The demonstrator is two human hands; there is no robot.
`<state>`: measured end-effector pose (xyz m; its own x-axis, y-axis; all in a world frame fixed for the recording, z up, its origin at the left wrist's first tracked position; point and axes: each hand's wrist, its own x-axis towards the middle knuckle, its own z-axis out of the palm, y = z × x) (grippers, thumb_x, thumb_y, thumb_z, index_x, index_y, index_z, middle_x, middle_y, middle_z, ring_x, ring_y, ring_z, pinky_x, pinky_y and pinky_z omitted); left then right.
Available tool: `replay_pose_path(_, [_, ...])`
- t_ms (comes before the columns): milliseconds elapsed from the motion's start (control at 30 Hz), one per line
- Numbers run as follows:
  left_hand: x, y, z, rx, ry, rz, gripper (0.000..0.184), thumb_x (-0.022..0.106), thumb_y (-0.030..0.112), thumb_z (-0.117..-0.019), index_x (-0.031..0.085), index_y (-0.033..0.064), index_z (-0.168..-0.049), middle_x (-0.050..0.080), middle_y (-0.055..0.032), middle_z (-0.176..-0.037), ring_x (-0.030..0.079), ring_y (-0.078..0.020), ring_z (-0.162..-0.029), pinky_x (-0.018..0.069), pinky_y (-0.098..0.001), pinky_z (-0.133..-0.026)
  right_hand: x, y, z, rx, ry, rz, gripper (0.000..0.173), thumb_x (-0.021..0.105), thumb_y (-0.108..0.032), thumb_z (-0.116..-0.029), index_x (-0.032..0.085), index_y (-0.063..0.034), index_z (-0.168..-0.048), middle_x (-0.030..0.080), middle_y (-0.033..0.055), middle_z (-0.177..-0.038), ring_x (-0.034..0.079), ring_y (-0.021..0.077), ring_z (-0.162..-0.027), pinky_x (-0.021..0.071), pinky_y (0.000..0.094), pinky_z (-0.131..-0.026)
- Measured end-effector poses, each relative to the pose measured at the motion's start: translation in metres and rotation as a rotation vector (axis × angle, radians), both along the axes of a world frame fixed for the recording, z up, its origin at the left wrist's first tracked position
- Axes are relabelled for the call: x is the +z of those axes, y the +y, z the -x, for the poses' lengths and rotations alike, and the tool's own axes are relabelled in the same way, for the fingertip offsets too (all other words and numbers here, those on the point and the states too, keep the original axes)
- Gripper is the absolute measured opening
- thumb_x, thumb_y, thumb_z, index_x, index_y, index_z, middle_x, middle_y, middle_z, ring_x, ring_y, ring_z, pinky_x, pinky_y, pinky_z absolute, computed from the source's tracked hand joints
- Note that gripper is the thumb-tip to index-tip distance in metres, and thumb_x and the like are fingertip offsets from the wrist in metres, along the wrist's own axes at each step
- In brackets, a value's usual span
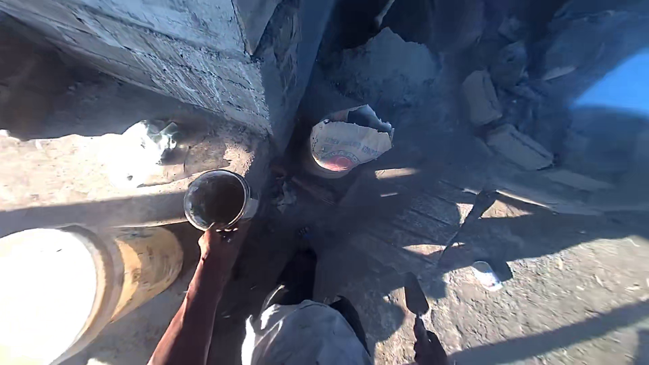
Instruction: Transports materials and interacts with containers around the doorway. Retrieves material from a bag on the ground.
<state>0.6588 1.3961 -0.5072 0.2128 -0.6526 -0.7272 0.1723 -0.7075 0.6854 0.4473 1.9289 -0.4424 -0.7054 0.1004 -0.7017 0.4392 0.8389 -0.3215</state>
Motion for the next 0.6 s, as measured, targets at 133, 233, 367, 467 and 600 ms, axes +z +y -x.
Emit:
replay_pose_path(133, [-0.033,-0.056,0.028,0.092,0.045,0.085,0.018,0.044,0.016,-0.1048,0.052,0.0002,-0.11,0.062,-0.0122,-0.083,0.063,-0.0205,-0.067,0.0575,-0.0377,-0.062,0.008,-0.113,0.145,0.398,0.225,-0.036,0.047,0.057,-0.04,-0.1053,0.064,0.0001,-0.128,0.072,0.0238,-0.098,0.07,0.0409,-0.088,0.054,0.0645,-0.081])
replay_pose_path(233, [-0.034,-0.086,0.051,0.14,0.089,0.093,0.029,0.04,0.017,-0.1059,0.046,-0.0005,-0.128,0.064,-0.0173,-0.103,0.069,-0.0238,-0.084,0.0612,-0.0383,-0.072,0.026,-0.218,0.237,0.63,0.288,-0.099,0.047,0.06,-0.041,-0.1033,0.062,-0.0042,-0.133,0.071,0.0247,-0.106,0.069,0.0447,-0.099,0.0511,0.0677,-0.086])
replay_pose_path(367, [-0.053,-0.113,0.074,0.258,0.124,0.091,0.031,0.037,0.019,-0.1072,0.043,0.0018,-0.132,0.061,-0.0163,-0.112,0.068,-0.0213,-0.094,0.0603,-0.0355,-0.079,0.024,-0.333,0.333,0.934,0.362,-0.145,0.046,0.054,-0.04,-0.1062,0.06,-0.0047,-0.136,0.068,0.0262,-0.118,0.067,0.0465,-0.107,0.0504,0.0669,-0.089])
replay_pose_path(467, [-0.071,-0.124,0.092,0.346,0.123,0.107,0.032,0.035,0.02,-0.1075,0.041,0.0032,-0.134,0.059,-0.0157,-0.118,0.067,-0.0207,-0.1,0.0594,-0.0336,-0.084,-0.002,-0.39,0.398,1.097,0.392,-0.167,0.042,0.058,-0.036,-0.1049,0.062,-0.0056,-0.134,0.069,0.0248,-0.116,0.069,0.046,-0.103,0.0526,0.0662,-0.084])
replay_pose_path(600, [-0.077,-0.134,0.106,0.407,0.041,0.1,0.031,0.034,0.022,-0.1076,0.042,0.005,-0.132,0.059,-0.0138,-0.115,0.067,-0.0191,-0.097,0.0594,-0.0328,-0.081,-0.046,-0.457,0.465,1.259,0.33,-0.247,0.04,0.058,-0.036,-0.1041,0.063,-0.0055,-0.129,0.068,0.0247,-0.115,0.067,0.0456,-0.105,0.0517,0.0644,-0.084])
